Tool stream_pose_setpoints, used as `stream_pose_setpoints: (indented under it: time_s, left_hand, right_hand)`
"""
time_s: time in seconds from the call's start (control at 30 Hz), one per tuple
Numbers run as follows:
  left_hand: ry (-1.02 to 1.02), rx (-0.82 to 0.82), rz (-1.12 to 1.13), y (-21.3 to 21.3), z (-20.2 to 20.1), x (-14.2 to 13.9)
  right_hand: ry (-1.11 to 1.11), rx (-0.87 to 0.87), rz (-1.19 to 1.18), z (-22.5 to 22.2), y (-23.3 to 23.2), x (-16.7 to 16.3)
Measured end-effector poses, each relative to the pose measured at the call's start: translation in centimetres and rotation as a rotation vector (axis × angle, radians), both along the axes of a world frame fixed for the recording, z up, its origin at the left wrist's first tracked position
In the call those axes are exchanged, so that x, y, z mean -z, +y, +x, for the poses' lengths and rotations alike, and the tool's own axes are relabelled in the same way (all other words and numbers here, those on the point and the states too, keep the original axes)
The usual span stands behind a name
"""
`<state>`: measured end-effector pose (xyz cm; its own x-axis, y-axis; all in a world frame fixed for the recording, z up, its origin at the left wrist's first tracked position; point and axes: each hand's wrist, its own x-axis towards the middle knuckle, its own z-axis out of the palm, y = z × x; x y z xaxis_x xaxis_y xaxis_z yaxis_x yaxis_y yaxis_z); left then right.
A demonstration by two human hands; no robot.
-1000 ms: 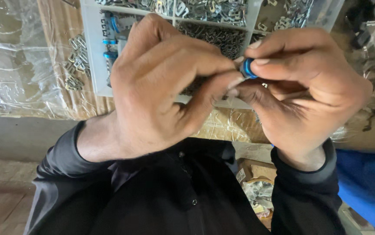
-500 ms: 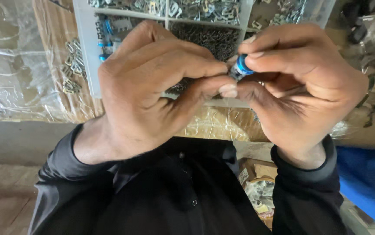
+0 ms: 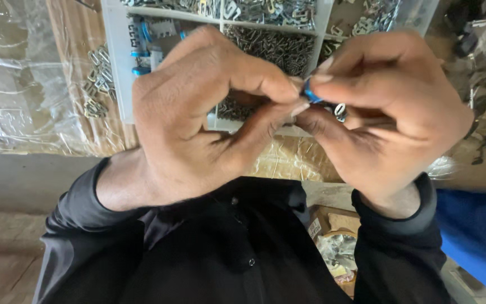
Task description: The person sits at a workbench and assembles lock cylinders by hand, picking small pins and springs from a compartment organizer tray and inserting them one at a time into the cylinder held in the other hand, occasionally reaching into the tray for more parts.
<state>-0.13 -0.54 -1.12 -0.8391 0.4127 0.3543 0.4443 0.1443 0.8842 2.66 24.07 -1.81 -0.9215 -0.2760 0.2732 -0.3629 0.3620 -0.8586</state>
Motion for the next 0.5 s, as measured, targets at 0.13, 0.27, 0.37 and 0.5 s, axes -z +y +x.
stream_pose_setpoints:
  time_s: [0.13,0.27,0.37,0.5]
  left_hand:
    - [0.110,-0.048,-0.174,0.4,-1.3,-1.8]
    - [0.283,-0.130,-0.438,1.1,-0.9,-1.5]
    - [0.243,-0.140,-0.430,0.8,0.1,-0.2]
    - [0.155,-0.114,-0.262,0.3,0.5,0.4]
  right_hand:
    - [-0.035,0.016,-0.105,-0.8,-0.7,-0.5]
    - [-0.378,0.256,-0.281,0.3,-1.2,-1.8]
    - [-0.331,0.215,-0.229,0.5,-1.2,-1.7]
    - [-0.251,0.128,-0.153,0.1,-1.0,-1.3]
